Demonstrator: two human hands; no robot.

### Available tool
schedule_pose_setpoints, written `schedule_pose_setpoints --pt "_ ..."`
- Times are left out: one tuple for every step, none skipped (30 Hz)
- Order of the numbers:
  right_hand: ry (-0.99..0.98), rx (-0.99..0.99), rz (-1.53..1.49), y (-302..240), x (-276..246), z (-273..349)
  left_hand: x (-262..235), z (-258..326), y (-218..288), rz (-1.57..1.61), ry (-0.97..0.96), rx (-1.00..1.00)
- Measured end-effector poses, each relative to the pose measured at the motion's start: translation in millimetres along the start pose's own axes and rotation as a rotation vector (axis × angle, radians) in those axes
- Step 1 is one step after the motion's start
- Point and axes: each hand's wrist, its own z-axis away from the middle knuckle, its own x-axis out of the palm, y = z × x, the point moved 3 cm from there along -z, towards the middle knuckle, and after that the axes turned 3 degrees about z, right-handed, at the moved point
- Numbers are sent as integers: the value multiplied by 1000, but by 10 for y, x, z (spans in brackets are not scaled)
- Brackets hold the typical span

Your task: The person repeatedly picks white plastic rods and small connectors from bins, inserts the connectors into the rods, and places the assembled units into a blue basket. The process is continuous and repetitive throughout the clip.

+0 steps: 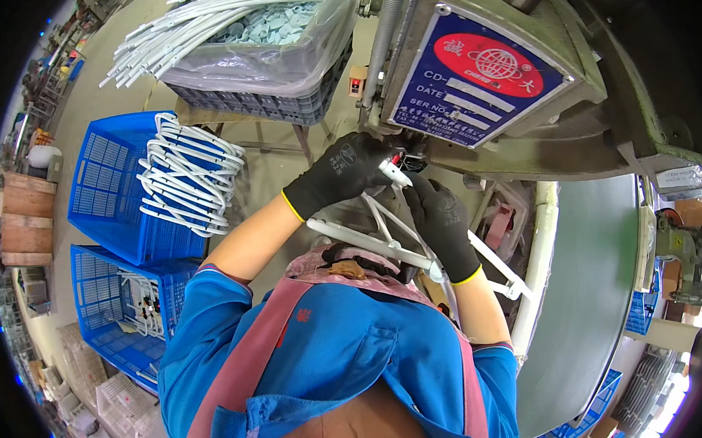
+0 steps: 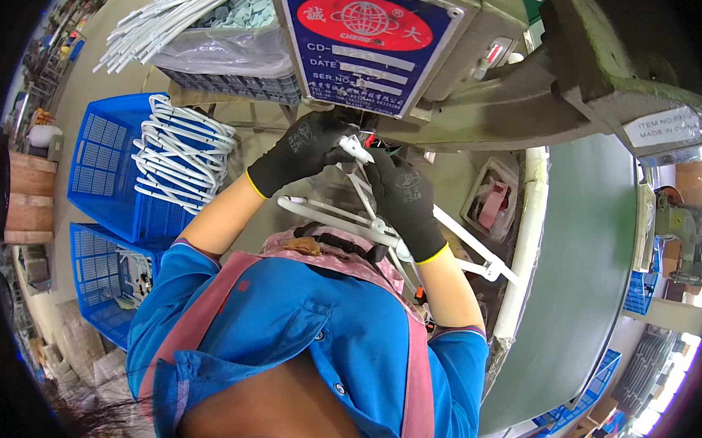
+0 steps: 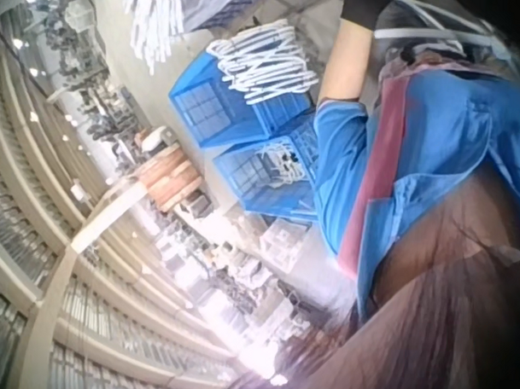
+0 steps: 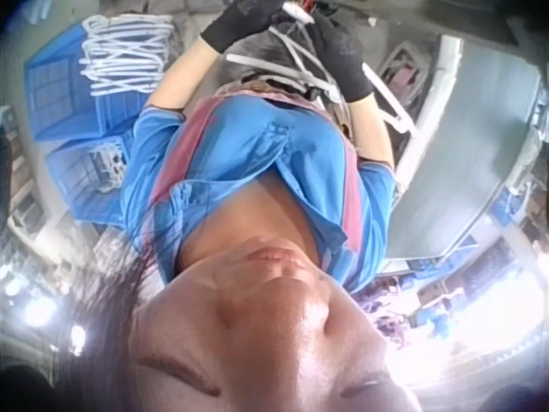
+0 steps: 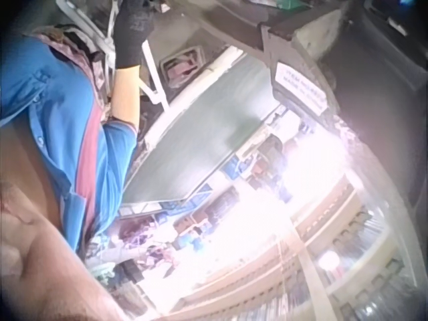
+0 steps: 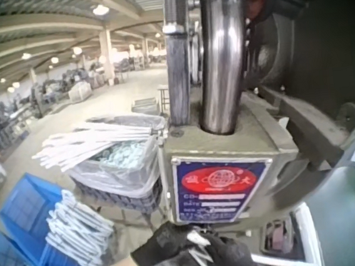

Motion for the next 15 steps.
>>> schedule_pose_setpoints --pt "8 -2 5 10 22 -12 1 -19 -17 0 -10 -7" --pt "17 -4 11 19 34 -28 -1 -31 -38 0 -21 -13" --pt "38 -15 -7 20 38 -48 -11 -46 -50 67 6 14" --pt "58 -25 -25 18 36 -66 -18 -53 -72 76 3 9" --pt "69 -21 -41 18 29 -86 -29 -60 -95 85 0 5" --pt "64 -24 -35 11 26 -101 -34 -63 -114 71 -18 -8" --pt "50 -12 -28 6 24 -112 -48 -67 -126 88 -11 -1" --pt "34 -16 -26 -3 22 -117 -58 -67 -137 84 -20 -1" --pt "20 12 -32 0 24 -120 -65 -67 -144 79 -28 -2" --pt "3 24 -41 2 28 -118 -65 -64 -151 105 -42 -19" --pt "-15 37 -50 6 38 -115 -59 -61 -157 133 -54 -37" --pt "4 28 -73 10 42 -112 -51 -58 -159 170 -60 -41" --pt "22 19 -95 20 46 -112 -42 -55 -160 151 -48 -35" --pt "30 27 -112 36 60 -114 -31 -51 -160 143 -27 -16" --pt "46 1 -120 44 69 -110 -16 -45 -161 136 -5 2"
